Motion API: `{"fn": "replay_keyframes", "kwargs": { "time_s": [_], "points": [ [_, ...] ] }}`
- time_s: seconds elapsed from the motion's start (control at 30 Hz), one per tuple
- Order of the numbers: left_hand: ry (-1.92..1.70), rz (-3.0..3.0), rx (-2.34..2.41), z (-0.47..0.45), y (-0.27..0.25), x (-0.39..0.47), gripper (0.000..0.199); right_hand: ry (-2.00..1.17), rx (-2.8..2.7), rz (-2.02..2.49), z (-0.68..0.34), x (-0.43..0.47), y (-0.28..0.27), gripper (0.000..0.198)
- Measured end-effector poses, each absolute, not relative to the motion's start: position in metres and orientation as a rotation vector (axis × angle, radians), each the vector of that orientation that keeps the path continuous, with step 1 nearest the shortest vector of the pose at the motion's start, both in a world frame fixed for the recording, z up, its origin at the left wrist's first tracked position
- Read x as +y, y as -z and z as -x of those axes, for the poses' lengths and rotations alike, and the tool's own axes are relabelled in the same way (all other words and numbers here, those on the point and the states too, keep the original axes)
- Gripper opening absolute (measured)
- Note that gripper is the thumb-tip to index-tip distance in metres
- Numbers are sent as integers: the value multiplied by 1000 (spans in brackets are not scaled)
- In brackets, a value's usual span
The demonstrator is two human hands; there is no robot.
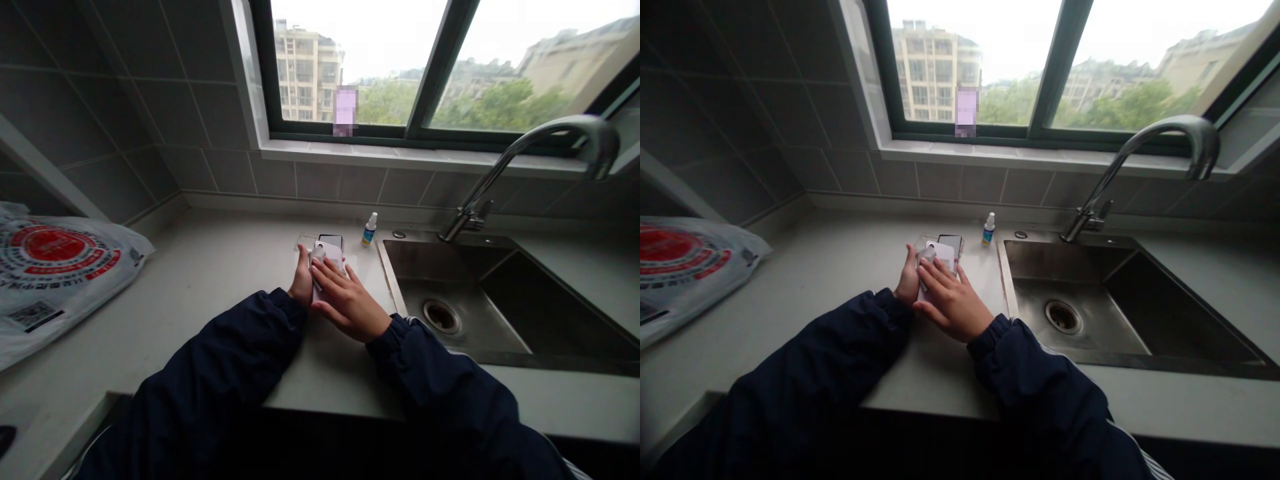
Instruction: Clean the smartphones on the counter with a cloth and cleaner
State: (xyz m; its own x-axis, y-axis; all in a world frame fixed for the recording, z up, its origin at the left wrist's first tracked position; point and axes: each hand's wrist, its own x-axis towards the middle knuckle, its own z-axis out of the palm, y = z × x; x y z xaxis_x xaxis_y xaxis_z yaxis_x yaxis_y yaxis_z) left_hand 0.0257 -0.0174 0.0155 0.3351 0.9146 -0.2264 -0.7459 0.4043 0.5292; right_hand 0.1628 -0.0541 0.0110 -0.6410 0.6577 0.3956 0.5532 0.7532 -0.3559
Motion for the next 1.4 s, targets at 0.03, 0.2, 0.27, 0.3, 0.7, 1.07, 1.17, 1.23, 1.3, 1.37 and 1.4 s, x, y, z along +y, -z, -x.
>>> {"fn": "replay_keyframes", "kwargs": {
  "time_s": [0.03, 0.2, 0.27, 0.3, 0.7, 1.07, 1.17, 1.23, 1.3, 1.37, 1.4],
  "points": [
    [-1110, -361, 520, -28, -14, -18, 85, -257, -2443, 938, -163, -54, -11, 68],
    [-1099, -314, 486, -37, -10, -23, 70, -198, -2400, 1033, -162, -53, -11, 66],
    [-1114, -304, 487, -41, -15, -28, 66, -171, -2358, 1056, -163, -52, -12, 61],
    [-1126, -298, 507, -43, -17, -31, 65, -161, -2334, 1068, -164, -52, -12, 59],
    [-787, -416, 487, -37, -20, -36, 78, -182, -2119, 1134, -169, -47, -12, 43],
    [-716, -531, 490, -21, -2, -23, 89, -162, -1955, 1127, -171, -44, -12, 51],
    [-811, -518, 506, -21, -6, -23, 83, -141, -1927, 1145, -171, -44, -13, 51],
    [-869, -503, 490, -22, -10, -23, 80, -158, -1925, 1138, -171, -44, -13, 51],
    [-913, -482, 452, -23, -13, -22, 79, -191, -1936, 1112, -170, -44, -12, 51],
    [-958, -443, 415, -24, -15, -21, 80, -219, -1961, 1084, -170, -44, -9, 52],
    [-982, -422, 402, -24, -16, -20, 80, -227, -1980, 1076, -169, -44, -8, 52]
  ]
}}
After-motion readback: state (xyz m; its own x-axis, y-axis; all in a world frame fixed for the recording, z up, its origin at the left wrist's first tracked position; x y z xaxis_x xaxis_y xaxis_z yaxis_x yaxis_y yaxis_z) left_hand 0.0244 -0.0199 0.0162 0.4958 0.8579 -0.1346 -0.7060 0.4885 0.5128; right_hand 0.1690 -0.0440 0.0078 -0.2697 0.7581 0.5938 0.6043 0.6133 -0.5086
